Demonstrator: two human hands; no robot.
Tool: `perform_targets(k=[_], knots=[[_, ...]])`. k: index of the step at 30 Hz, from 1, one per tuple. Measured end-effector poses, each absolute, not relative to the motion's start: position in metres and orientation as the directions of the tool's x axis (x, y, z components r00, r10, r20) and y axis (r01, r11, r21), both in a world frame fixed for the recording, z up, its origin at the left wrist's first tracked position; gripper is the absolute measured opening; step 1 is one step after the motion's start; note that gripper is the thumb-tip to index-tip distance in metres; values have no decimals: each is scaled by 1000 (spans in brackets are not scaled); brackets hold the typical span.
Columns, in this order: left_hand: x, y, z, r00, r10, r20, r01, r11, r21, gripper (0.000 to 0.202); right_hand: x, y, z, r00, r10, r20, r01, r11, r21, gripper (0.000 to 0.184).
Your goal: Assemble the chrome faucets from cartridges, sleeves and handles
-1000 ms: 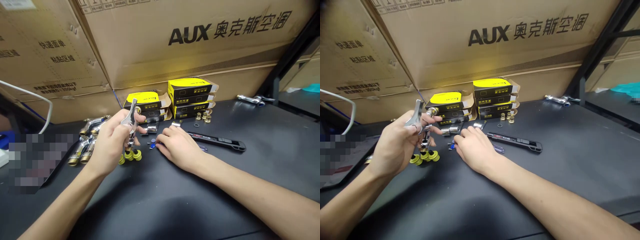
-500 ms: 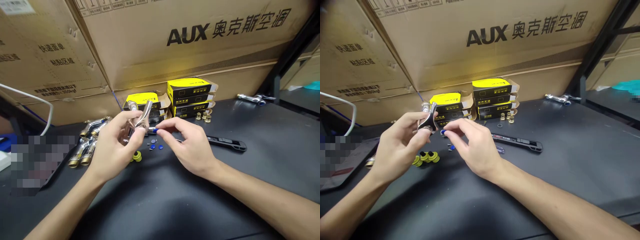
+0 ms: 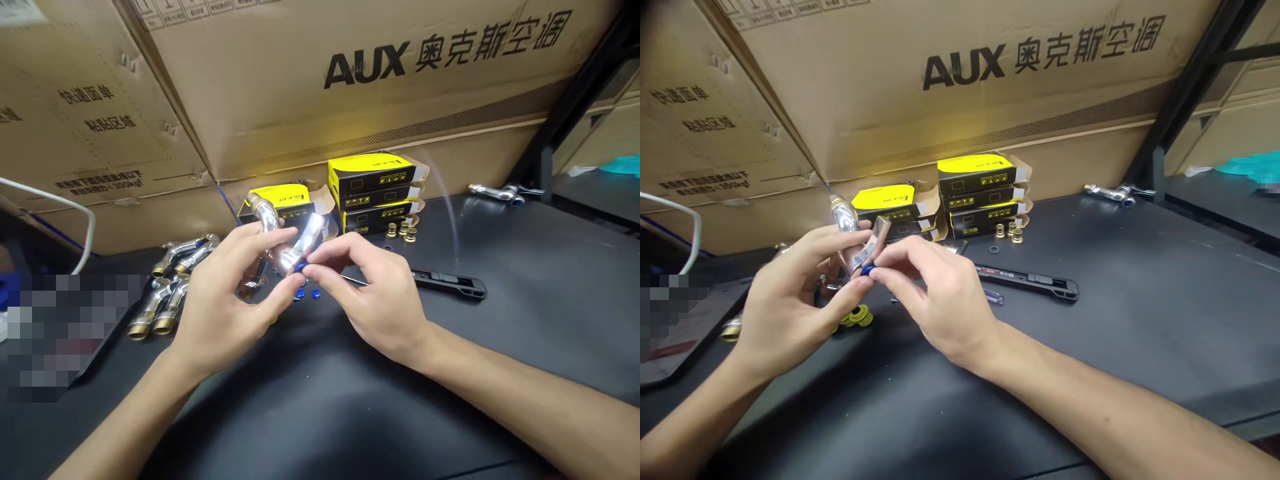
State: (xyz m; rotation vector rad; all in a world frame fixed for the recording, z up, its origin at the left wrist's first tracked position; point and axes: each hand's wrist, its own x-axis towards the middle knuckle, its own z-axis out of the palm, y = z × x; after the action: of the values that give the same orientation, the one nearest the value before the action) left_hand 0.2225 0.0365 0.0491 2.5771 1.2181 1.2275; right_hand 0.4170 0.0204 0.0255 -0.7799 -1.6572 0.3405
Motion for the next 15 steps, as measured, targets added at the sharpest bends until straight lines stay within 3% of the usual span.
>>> perform_targets(k=[4,8,12,15], knots=[[223,35,50,413,628,660,655,-708,263,41,416,23,23,-29,783,621,214,612,-761,19],[223,35,48,430,633,644,631,-721,287,40,417,27,21,-44,869,493,88,495,-865,26],[221,37,45,397,665,633,584,-715,385,36,417,25,21,-97,886,453,118,462,-879,24],[218,39,43,301,718,627,573,-662,483,31,417,22,21,-168,844,510,241,536,-809,17]])
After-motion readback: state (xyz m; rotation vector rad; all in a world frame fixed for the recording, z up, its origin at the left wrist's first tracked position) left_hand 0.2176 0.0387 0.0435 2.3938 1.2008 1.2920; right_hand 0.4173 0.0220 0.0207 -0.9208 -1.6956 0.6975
